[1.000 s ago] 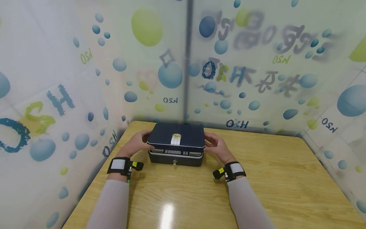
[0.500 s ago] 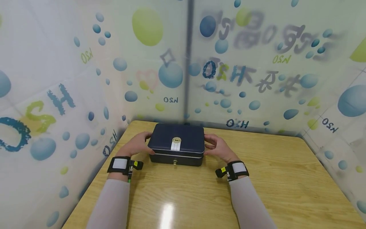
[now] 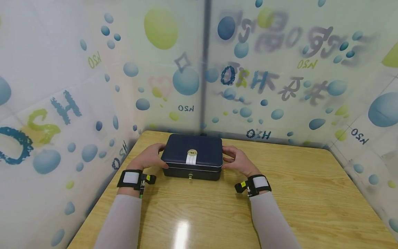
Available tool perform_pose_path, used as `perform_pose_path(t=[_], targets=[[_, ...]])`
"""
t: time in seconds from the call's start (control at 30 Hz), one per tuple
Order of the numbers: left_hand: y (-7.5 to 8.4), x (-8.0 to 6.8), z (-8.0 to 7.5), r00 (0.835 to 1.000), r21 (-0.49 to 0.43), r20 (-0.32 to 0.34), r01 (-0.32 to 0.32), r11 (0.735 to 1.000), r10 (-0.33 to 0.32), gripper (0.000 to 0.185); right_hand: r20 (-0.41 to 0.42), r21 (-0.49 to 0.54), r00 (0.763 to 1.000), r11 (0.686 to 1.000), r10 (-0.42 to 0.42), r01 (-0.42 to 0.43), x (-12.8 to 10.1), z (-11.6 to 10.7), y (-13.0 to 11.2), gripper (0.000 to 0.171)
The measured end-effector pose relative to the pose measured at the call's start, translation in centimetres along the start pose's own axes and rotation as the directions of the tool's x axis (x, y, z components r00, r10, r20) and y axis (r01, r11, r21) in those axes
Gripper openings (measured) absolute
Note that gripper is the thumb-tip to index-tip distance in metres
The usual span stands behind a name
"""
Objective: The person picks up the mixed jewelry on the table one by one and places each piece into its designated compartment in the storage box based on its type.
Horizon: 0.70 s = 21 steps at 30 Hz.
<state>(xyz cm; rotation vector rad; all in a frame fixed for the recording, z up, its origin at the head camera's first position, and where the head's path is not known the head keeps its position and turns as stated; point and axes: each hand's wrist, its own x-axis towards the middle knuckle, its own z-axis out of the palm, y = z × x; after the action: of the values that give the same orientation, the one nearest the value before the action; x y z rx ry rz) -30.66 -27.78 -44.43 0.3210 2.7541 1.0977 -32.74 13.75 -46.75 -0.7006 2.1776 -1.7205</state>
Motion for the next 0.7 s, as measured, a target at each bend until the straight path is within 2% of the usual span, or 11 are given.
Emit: perform_pose_path(t=[0.7], targets=[[0.59,-0.34,-0.09,1.0,0.015,0.015,0.014,1.0,-0.014,0.106,0.007,-0.013,1.0,1.0,0.011,-0.011,0.1,-0.16,0.24,0.084]])
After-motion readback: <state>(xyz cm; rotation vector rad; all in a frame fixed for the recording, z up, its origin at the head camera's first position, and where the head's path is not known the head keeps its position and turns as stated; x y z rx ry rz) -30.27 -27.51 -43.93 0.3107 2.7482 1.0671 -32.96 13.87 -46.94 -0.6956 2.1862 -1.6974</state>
